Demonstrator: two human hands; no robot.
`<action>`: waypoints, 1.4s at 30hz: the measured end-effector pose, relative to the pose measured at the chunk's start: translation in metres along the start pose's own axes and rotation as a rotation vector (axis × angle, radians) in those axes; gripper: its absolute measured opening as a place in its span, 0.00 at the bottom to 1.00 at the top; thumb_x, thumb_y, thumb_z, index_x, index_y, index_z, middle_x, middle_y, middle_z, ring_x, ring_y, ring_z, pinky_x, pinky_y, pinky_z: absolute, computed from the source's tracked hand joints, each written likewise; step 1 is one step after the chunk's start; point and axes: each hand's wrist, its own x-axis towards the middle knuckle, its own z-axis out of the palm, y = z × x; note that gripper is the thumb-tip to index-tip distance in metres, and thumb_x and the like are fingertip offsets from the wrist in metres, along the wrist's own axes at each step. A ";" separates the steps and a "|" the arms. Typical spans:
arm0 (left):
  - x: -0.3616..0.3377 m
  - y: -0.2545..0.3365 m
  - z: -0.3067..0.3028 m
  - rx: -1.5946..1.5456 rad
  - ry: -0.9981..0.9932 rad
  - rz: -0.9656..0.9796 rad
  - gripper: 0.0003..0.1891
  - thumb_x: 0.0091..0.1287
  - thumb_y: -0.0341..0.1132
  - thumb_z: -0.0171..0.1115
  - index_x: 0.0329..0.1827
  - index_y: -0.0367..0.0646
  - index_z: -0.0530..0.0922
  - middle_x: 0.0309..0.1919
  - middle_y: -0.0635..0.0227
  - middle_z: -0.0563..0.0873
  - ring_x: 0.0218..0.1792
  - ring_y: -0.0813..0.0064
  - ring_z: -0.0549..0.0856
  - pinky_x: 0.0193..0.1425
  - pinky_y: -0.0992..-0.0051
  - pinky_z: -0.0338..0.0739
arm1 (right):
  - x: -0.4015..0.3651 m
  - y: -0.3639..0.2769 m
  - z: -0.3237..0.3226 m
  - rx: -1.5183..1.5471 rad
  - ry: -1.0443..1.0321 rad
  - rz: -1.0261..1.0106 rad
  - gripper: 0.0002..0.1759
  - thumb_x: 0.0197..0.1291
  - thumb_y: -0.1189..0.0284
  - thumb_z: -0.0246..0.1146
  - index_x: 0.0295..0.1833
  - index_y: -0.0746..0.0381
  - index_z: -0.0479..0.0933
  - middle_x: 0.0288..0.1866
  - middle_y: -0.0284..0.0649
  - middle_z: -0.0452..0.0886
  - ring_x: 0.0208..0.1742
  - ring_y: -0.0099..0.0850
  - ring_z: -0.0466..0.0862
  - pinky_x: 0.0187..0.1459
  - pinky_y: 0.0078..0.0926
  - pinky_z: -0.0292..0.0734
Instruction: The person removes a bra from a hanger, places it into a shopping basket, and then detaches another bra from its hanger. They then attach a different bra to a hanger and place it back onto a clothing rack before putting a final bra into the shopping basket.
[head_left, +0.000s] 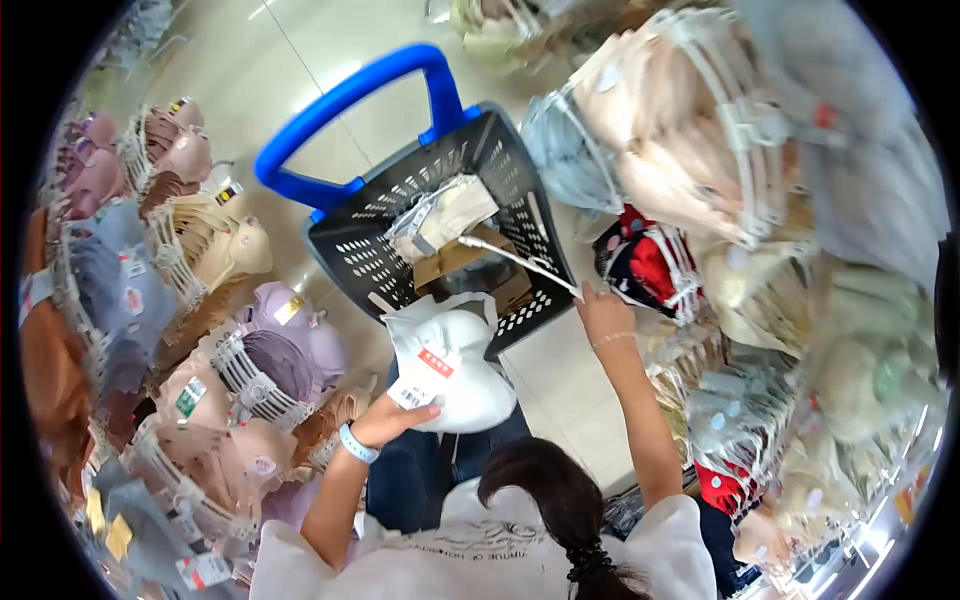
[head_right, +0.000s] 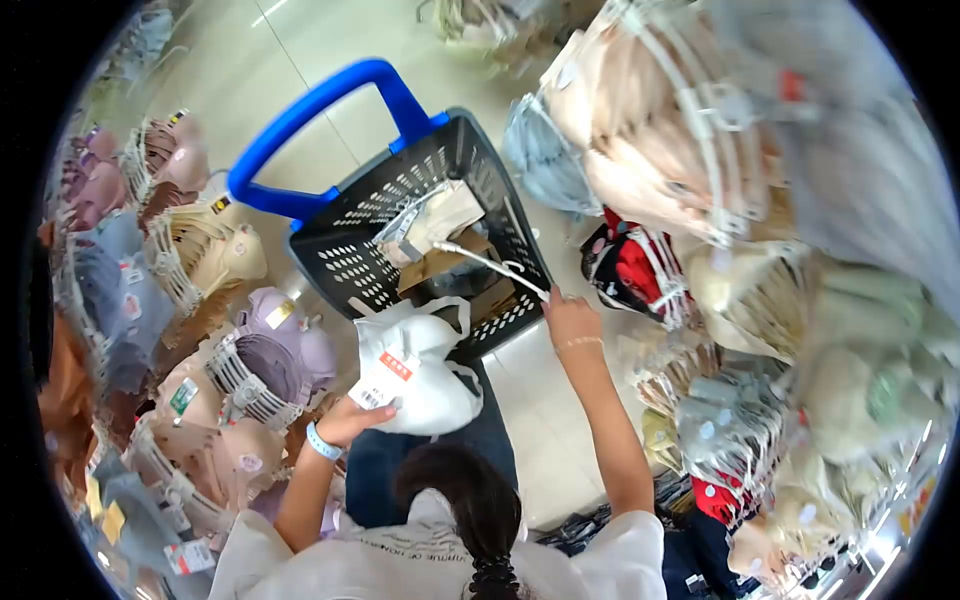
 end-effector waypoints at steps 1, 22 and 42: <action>-0.014 0.009 0.006 -0.028 -0.041 0.046 0.31 0.51 0.21 0.60 0.59 0.38 0.60 0.52 0.69 0.71 0.50 0.76 0.72 0.52 0.76 0.67 | -0.025 0.007 -0.025 0.105 0.076 0.006 0.10 0.54 0.68 0.54 0.39 0.59 0.75 0.29 0.39 0.77 0.30 0.33 0.79 0.28 0.28 0.74; -0.108 0.095 0.081 -0.123 -0.015 0.569 0.22 0.60 0.30 0.54 0.58 0.42 0.61 0.50 0.66 0.72 0.50 0.72 0.74 0.52 0.69 0.70 | -0.204 0.019 -0.204 1.857 0.877 -0.738 0.14 0.56 0.64 0.55 0.32 0.66 0.69 0.19 0.39 0.70 0.20 0.24 0.69 0.20 0.17 0.58; -0.092 0.074 0.088 -0.034 -0.246 0.724 0.26 0.57 0.28 0.57 0.60 0.43 0.59 0.54 0.64 0.68 0.54 0.67 0.70 0.56 0.68 0.66 | -0.143 -0.053 -0.154 1.978 -0.038 -0.205 0.08 0.54 0.72 0.58 0.39 0.64 0.71 0.20 0.28 0.68 0.11 0.13 0.58 0.12 0.12 0.51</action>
